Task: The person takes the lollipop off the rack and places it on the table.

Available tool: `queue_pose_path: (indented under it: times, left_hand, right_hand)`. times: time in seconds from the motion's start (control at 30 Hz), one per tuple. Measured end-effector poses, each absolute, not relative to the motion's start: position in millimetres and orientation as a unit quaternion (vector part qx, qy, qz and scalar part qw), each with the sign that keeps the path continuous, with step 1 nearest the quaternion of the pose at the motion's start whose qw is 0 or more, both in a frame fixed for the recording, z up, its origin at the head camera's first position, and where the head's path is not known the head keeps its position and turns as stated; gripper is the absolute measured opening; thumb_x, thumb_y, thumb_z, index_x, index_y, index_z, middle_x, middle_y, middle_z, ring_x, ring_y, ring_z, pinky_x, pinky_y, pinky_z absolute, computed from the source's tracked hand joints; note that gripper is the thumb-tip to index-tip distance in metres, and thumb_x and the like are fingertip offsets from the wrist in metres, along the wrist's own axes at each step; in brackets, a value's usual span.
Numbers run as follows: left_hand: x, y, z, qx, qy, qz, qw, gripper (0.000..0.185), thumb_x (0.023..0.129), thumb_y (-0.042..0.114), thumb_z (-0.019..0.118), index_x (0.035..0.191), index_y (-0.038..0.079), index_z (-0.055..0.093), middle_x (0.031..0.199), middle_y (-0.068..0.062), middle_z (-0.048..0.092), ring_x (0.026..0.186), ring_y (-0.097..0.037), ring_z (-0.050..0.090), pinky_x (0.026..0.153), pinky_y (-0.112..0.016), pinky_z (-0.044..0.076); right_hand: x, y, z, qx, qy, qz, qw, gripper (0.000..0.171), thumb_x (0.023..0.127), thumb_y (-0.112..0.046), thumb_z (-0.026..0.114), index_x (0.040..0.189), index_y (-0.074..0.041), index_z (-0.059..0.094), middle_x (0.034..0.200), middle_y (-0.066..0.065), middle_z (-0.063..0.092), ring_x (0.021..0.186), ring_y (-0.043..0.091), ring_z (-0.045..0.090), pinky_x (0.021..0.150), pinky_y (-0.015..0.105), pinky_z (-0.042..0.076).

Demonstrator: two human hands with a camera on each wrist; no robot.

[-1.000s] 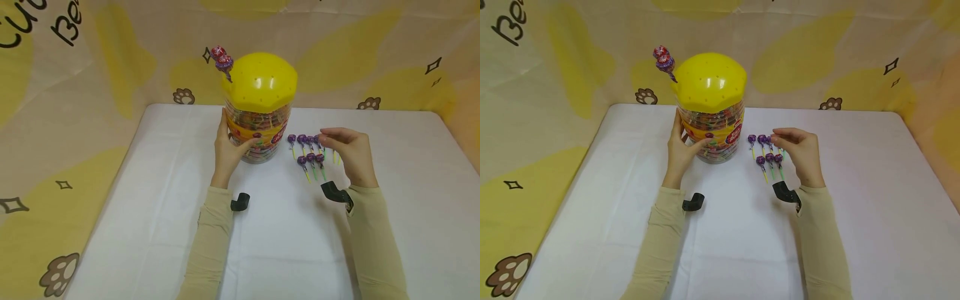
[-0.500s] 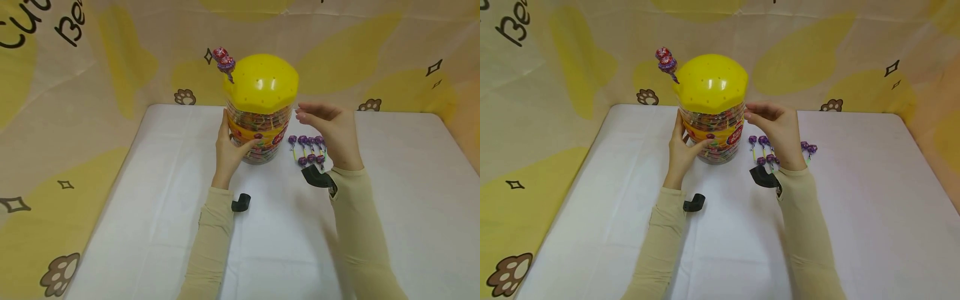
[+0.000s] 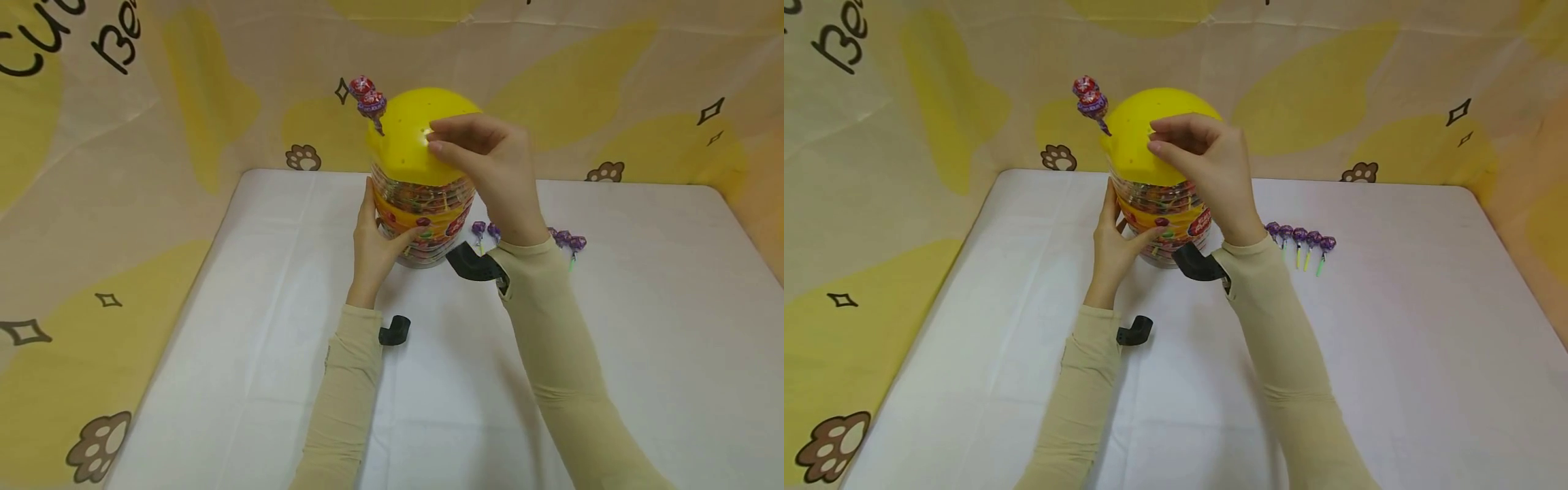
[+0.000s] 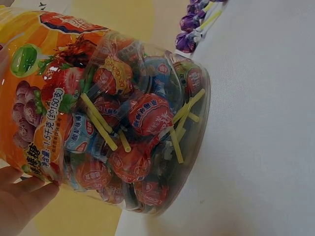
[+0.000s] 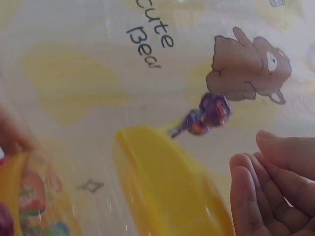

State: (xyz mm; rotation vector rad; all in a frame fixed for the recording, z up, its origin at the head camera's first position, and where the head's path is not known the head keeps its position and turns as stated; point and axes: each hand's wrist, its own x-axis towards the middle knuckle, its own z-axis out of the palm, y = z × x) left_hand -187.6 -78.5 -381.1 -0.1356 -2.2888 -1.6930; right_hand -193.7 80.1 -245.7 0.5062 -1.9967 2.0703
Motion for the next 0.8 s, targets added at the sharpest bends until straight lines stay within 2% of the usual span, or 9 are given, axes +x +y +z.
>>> queue_pose_path:
  times: [0.2,0.43,0.8]
  left_hand:
    - [-187.0,-78.8,-380.7,-0.048,-0.801,-0.579,0.148,0.104,0.077,0.026,0.080,0.153,0.011,0.011,0.154,-0.009,0.022,0.138,-0.022,0.027,0.109,-0.039,0.032]
    - [-187.3,-79.3,-380.9,-0.042,-0.811,-0.564,0.149,0.101,0.078,0.022,0.079,0.152,0.010,0.011,0.153,-0.012,0.023,0.137,-0.024,0.028,0.108,-0.038,0.034]
    - [-187.6,-79.8,-380.9,-0.044,-0.812,-0.559,0.162,0.097,0.079,0.013,0.076,0.152,0.009,0.014,0.152,-0.014,0.026,0.135,-0.027,0.032,0.107,-0.040,0.036]
  right_hand:
    - [-201.8,55.0,-238.0,0.184,-0.667,0.713,0.116,0.024,0.080,0.000,0.073,0.103,0.006,0.069,0.099,0.014,0.069,0.093,0.021,0.066,0.089,0.030,0.051]
    - [-210.2,32.4,-233.9,0.196,-0.682,0.689,0.150,0.031,0.079,0.000,0.074,0.108,0.008,0.066,0.105,0.015,0.068,0.093,0.020,0.065,0.087,0.027,0.051]
    - [-210.4,22.0,-229.9,0.210,-0.714,0.642,0.181,0.032,0.080,-0.005,0.074,0.108,0.007,0.065,0.105,0.014,0.067,0.093,0.017,0.065,0.085,0.023,0.052]
